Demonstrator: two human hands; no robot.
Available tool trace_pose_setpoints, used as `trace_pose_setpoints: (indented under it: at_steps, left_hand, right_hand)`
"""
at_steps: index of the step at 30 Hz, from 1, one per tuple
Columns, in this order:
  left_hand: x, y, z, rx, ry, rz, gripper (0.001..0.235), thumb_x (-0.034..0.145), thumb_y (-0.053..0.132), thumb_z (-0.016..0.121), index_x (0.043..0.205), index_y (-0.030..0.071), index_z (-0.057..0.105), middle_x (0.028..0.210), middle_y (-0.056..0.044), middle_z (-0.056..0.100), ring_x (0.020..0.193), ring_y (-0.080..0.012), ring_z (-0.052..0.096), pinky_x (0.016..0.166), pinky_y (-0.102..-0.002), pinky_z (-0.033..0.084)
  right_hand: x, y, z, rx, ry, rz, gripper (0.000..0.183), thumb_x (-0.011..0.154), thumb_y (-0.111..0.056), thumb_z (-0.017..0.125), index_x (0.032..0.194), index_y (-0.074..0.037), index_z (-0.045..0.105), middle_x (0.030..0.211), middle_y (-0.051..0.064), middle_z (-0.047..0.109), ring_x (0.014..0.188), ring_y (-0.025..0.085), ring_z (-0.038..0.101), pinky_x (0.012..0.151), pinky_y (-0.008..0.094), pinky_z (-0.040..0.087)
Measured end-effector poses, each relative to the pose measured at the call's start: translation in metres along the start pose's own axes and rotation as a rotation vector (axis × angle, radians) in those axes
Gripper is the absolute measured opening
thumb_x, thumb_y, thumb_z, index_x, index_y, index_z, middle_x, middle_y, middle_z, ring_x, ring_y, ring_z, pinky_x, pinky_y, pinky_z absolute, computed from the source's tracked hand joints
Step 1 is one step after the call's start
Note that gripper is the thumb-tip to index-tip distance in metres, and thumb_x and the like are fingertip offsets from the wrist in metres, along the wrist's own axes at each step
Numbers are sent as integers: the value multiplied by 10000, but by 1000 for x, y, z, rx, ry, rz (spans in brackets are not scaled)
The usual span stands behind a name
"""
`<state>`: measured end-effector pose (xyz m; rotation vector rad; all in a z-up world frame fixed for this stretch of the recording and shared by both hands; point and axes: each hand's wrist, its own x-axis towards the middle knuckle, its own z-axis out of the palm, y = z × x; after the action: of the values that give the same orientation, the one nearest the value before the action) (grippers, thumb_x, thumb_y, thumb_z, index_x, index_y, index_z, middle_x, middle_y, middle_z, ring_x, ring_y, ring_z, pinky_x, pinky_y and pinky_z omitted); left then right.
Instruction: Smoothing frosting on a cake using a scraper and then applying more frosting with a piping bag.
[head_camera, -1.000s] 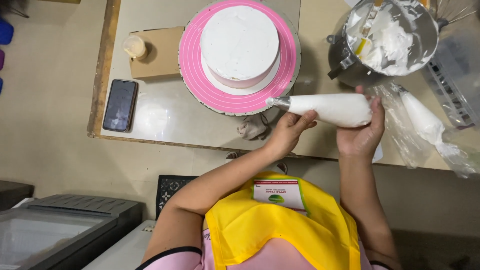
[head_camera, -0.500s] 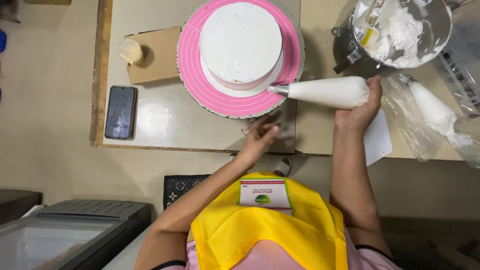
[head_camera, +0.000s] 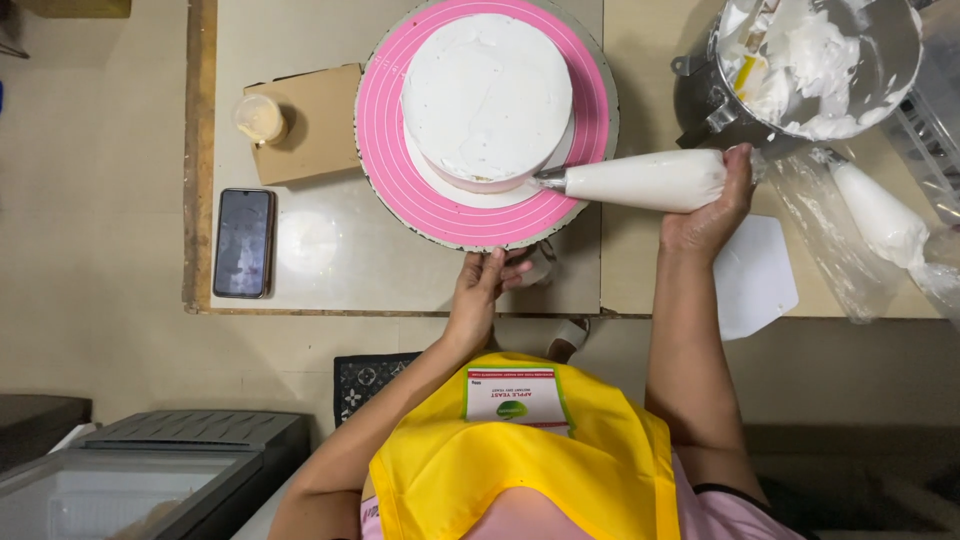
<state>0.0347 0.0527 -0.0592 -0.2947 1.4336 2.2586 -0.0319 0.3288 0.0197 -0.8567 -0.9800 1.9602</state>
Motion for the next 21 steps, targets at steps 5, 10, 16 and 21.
trace_pose_setpoints:
  at_steps: [5, 10, 16, 21]
  left_hand:
    - [4, -8, -13, 1, 1, 0, 345, 1108, 360, 482, 1276, 65, 423, 1314, -163, 673, 1079, -233, 727, 913, -325, 580]
    - [-1, 6, -19, 7, -7, 3, 362, 1111, 357, 475, 1292, 49, 417, 1314, -183, 671, 1095, -262, 721, 945, -382, 573]
    - [-8, 27, -27, 14, 42, -11, 368, 1097, 339, 501, 1317, 51, 436, 1295, -152, 658, 1110, -278, 716, 969, -411, 558]
    - [-7, 42, -46, -54, 96, 1, 312, 1078, 315, 532, 1269, 76, 471, 1229, -98, 670, 1067, -260, 737, 928, -367, 592]
  right_hand:
    - [1, 1, 2, -7, 51, -63, 332, 749, -479, 850, 767, -214, 651, 840, -9, 703, 819, 150, 726, 789, 370, 648]
    - [-3, -1, 6, -31, 73, -93, 335, 762, -489, 836, 779, -216, 642, 845, -10, 697, 816, 142, 731, 794, 369, 667]
    - [-20, -12, 19, 14, 86, -112, 324, 792, -447, 823, 758, -192, 628, 772, -29, 659, 759, 120, 715, 755, 326, 651]
    - [-12, -9, 16, 51, 90, -125, 297, 809, -406, 830, 772, -193, 627, 780, -42, 633, 755, 106, 695, 758, 317, 640]
